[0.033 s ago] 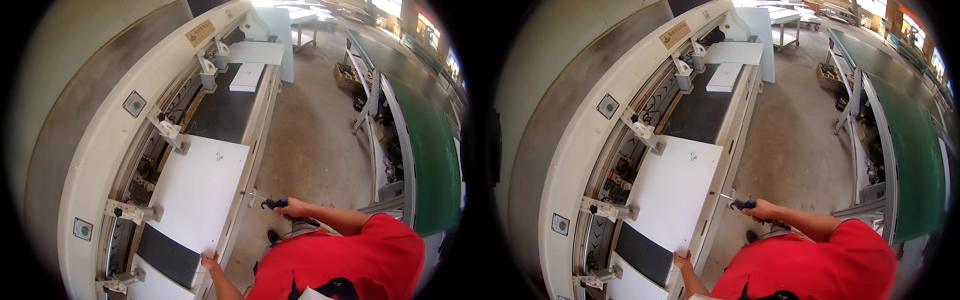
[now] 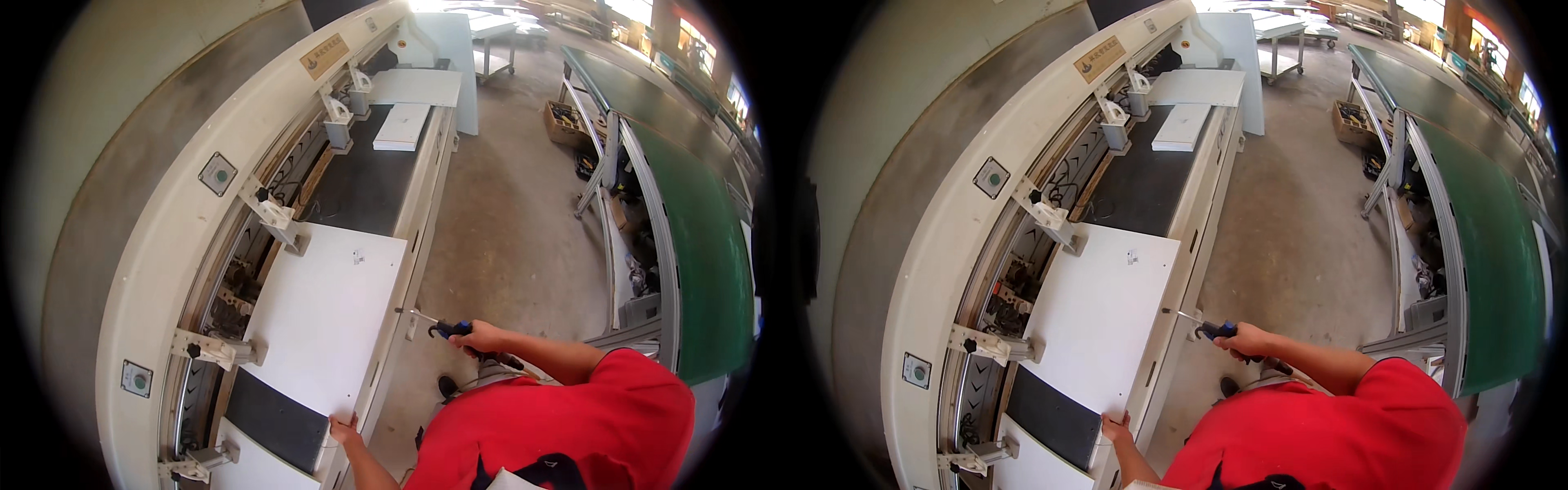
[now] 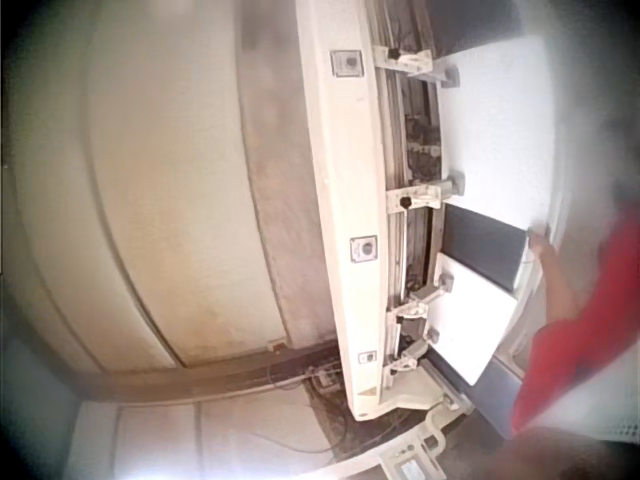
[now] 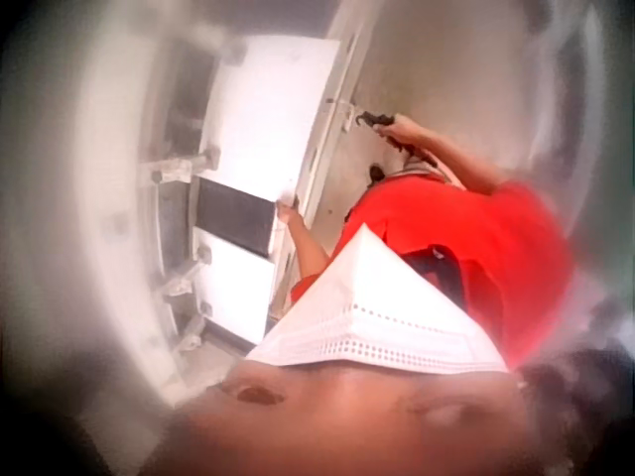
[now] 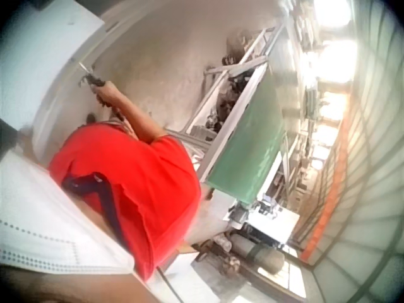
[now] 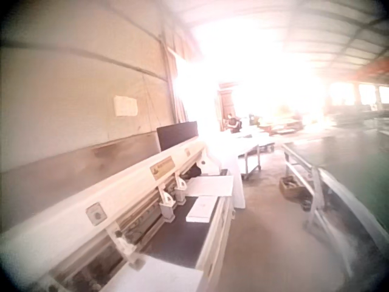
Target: The person loads white rectangular panels onto an edge banding machine, secures them with clamps, and uses a pneumatic tool to process the edges. The person then removes the finished panels and stacks them on a nearby table.
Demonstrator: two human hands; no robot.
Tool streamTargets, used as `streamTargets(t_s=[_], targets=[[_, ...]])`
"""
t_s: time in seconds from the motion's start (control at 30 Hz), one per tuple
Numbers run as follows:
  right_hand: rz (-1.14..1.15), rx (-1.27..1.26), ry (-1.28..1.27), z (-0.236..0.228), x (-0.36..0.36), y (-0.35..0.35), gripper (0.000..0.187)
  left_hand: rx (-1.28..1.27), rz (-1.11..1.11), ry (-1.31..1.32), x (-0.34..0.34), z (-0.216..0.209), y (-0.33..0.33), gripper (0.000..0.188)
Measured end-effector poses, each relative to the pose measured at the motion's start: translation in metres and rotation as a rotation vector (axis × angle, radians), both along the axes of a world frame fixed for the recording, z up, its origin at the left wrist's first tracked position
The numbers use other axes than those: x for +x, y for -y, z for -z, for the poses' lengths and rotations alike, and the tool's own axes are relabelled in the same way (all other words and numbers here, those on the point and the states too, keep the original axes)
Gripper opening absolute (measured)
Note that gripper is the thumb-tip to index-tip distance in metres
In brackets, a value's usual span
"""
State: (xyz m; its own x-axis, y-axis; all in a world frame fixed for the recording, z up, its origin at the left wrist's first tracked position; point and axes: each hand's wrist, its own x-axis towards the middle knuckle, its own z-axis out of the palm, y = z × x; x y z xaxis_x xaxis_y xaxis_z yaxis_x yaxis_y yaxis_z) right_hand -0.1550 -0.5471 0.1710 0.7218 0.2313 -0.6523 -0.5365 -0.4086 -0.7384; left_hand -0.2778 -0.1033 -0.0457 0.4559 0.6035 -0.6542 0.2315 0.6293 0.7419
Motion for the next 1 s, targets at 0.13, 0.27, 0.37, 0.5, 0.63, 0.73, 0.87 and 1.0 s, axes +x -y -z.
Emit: streamTargets(t_s=[0.13, 0.27, 0.37, 0.5, 0.63, 0.73, 0.87, 1.0], targets=[[0.209, 0.084, 0.078, 0.025, 0.011, 0.030, 0.036, 0.100, -0.032, -0.076, 0.002, -0.005, 0.001, 0.037], [0.363, 0.128, 0.050, 0.039, 0.015, 0.040, 0.035, 0.141, -0.002, -0.026, -0.005, 0.018, -0.016, 0.036], [0.323, 0.116, 0.004, 0.035, 0.014, 0.024, 0.034, 0.130, -0.069, 0.002, -0.017, 0.039, -0.032, 0.032], [-0.026, 0.046, 0.005, 0.021, -0.005, -0.015, 0.036, 0.026, -0.026, 0.104, -0.021, 0.045, -0.034, 0.033], [-0.476, -0.109, -0.053, 0.037, -0.028, -0.044, 0.040, 0.040, 0.005, -0.084, 0.000, -0.008, -0.003, 0.031], [-0.409, -0.128, -0.002, 0.043, -0.016, -0.046, 0.037, 0.002, -0.006, -0.076, 0.004, -0.028, 0.004, 0.034], [0.047, 0.076, 0.024, 0.050, 0.029, -0.016, 0.035, 0.035, -0.083, -0.104, 0.009, -0.029, 0.013, 0.034], [0.046, 0.072, 0.017, 0.047, 0.047, 0.003, 0.034, 0.096, -0.084, -0.160, 0.015, -0.019, 0.014, 0.035]])
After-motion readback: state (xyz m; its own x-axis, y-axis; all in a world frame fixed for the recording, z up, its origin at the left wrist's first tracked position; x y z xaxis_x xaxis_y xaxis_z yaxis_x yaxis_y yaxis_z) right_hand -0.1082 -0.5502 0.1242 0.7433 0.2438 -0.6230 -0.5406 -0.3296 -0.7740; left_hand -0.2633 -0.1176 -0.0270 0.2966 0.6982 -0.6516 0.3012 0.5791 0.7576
